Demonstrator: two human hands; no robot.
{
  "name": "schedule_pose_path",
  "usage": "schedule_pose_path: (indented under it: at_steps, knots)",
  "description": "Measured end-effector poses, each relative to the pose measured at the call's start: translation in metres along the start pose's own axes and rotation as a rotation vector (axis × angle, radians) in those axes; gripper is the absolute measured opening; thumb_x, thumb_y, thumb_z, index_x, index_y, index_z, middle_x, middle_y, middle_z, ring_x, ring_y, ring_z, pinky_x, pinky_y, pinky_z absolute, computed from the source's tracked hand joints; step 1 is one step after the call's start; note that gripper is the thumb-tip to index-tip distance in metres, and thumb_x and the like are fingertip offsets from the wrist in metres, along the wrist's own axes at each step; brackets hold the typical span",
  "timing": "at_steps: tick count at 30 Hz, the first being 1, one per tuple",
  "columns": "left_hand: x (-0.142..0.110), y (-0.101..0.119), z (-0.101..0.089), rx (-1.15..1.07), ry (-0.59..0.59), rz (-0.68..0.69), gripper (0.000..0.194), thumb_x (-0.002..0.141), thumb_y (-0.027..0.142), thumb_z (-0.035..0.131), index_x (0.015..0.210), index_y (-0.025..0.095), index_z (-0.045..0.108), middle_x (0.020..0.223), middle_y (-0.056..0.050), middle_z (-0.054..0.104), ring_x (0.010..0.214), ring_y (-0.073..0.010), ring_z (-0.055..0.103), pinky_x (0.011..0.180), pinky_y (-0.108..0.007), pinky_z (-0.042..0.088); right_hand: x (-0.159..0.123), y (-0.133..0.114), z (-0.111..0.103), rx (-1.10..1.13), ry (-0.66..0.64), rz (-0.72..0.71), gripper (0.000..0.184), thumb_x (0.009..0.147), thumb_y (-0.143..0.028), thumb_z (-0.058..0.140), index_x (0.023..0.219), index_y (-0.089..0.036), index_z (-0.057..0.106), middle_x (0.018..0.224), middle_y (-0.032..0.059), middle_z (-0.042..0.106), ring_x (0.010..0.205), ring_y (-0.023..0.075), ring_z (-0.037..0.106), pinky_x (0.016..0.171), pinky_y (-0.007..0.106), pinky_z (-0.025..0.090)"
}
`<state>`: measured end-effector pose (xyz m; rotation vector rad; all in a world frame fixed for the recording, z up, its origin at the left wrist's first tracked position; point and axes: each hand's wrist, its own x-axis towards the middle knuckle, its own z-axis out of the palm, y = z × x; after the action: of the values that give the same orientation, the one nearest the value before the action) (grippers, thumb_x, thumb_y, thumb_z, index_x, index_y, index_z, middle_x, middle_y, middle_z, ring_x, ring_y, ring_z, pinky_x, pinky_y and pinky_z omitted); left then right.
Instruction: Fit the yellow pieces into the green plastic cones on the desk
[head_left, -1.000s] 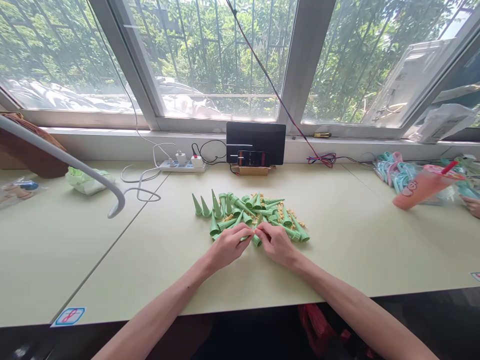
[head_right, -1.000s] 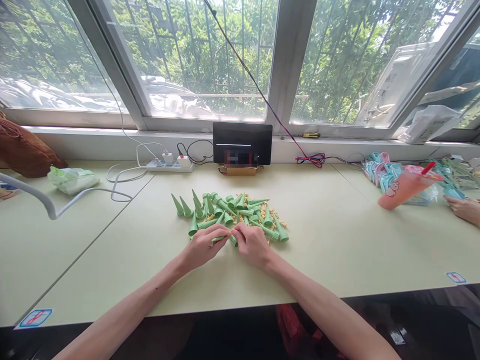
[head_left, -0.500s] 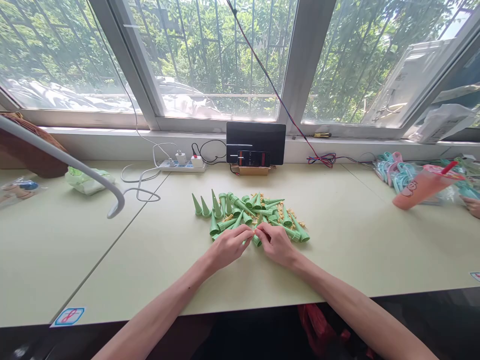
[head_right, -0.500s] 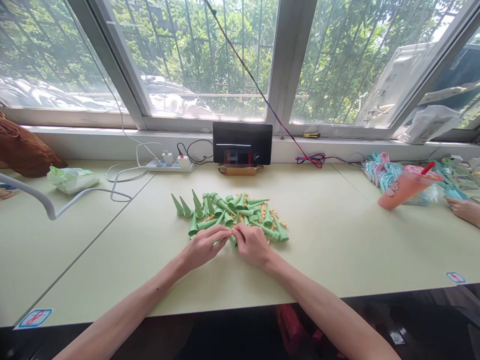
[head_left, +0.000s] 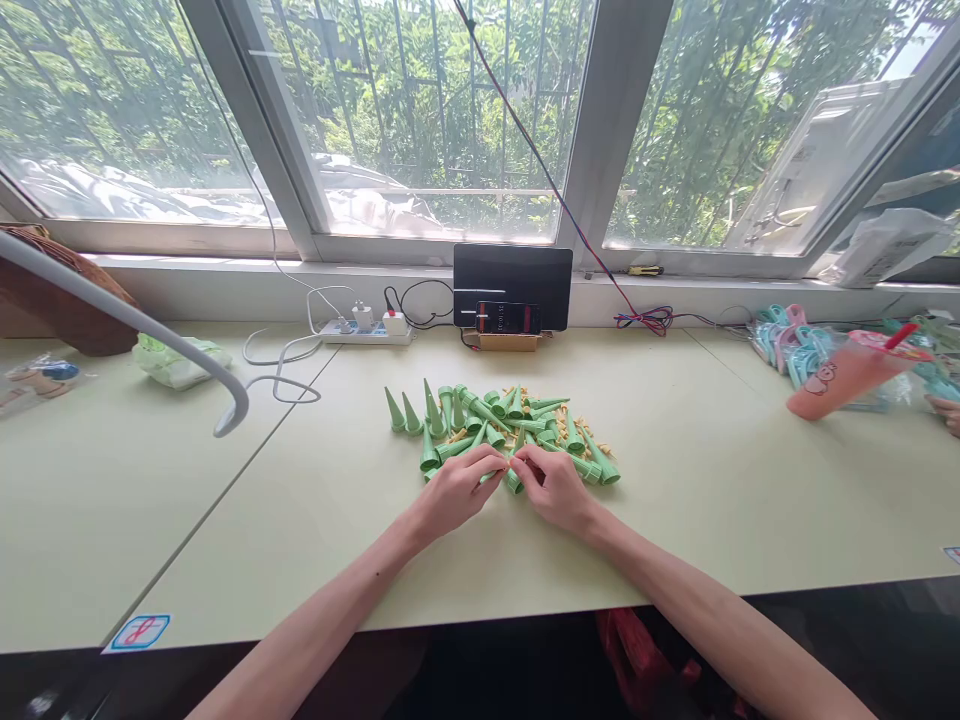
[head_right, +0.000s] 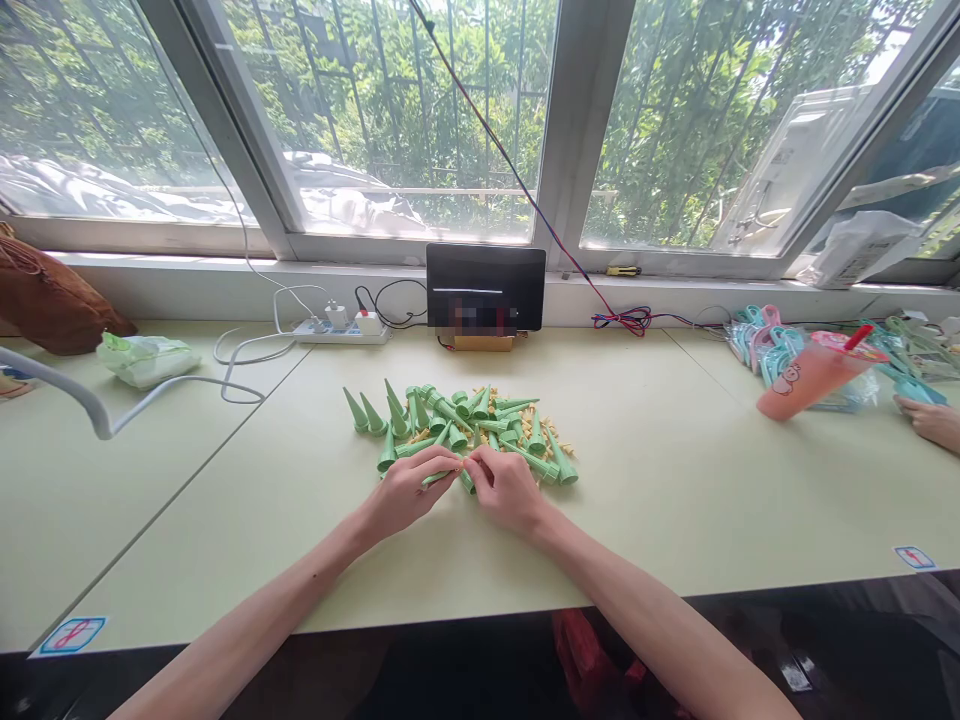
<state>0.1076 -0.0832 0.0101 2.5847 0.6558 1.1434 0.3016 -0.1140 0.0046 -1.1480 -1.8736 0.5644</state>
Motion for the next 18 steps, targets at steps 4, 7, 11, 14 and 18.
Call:
schedule_pose_path:
  at_steps: [4,7,11,14,18]
  knots:
    - [0.0001,-0.0007,-0.0011,-0.005,0.002,-0.027,0.015,0.096,0.015,0.053,0.103,0.021,0.064,0.094,-0.004,0.069,0.077,-0.013,0.065,0.066,-0.024,0.053,0.0001,0.0006,0.0004,0.033,0.005,0.008,0.028,0.098,-0.036,0.047,0.081,-0.019,0.06,0.053,-0.0048,0.045,0.046,0.0105,0.037,0.05,0.025,0.031]
    - [0.001,-0.0004,-0.0018,-0.001,0.019,-0.032,0.015,0.096,0.016,0.053,0.103,0.021,0.065,0.093,-0.005,0.068,0.076,-0.0133,0.064,0.066,-0.025,0.053,0.0003,0.0013,0.0006,0.041,0.017,0.009,0.029,0.098,-0.038,0.047,0.083,-0.019,0.061,0.052,-0.0052,0.044,0.046,0.0105,0.036,0.05,0.025,0.031]
    - [0.0022,-0.0001,-0.0025,0.014,0.05,-0.03,0.013,0.096,0.017,0.053,0.101,0.021,0.064,0.091,-0.005,0.067,0.075,-0.0136,0.063,0.067,-0.025,0.053,0.0002,0.0015,-0.0001,0.066,0.025,0.013,0.031,0.1,-0.04,0.044,0.087,-0.019,0.062,0.054,-0.0047,0.044,0.047,0.011,0.036,0.05,0.025,0.032]
    - [0.0022,-0.0005,-0.0028,0.024,0.057,-0.034,0.012,0.096,0.017,0.054,0.102,0.021,0.063,0.09,-0.005,0.067,0.075,-0.013,0.063,0.067,-0.024,0.052,0.0001,0.0019,-0.0005,0.077,0.045,0.019,0.03,0.1,-0.041,0.043,0.095,-0.019,0.062,0.055,-0.005,0.042,0.048,0.0113,0.034,0.049,0.025,0.031]
    - [0.0016,-0.0014,-0.0024,0.028,0.071,-0.041,0.012,0.096,0.018,0.054,0.103,0.02,0.063,0.088,-0.004,0.067,0.07,-0.0116,0.061,0.06,-0.022,0.05,-0.0002,0.003,-0.0005,0.062,0.065,0.013,0.027,0.1,-0.04,0.045,0.1,-0.019,0.062,0.055,-0.0056,0.041,0.047,0.011,0.034,0.048,0.024,0.031]
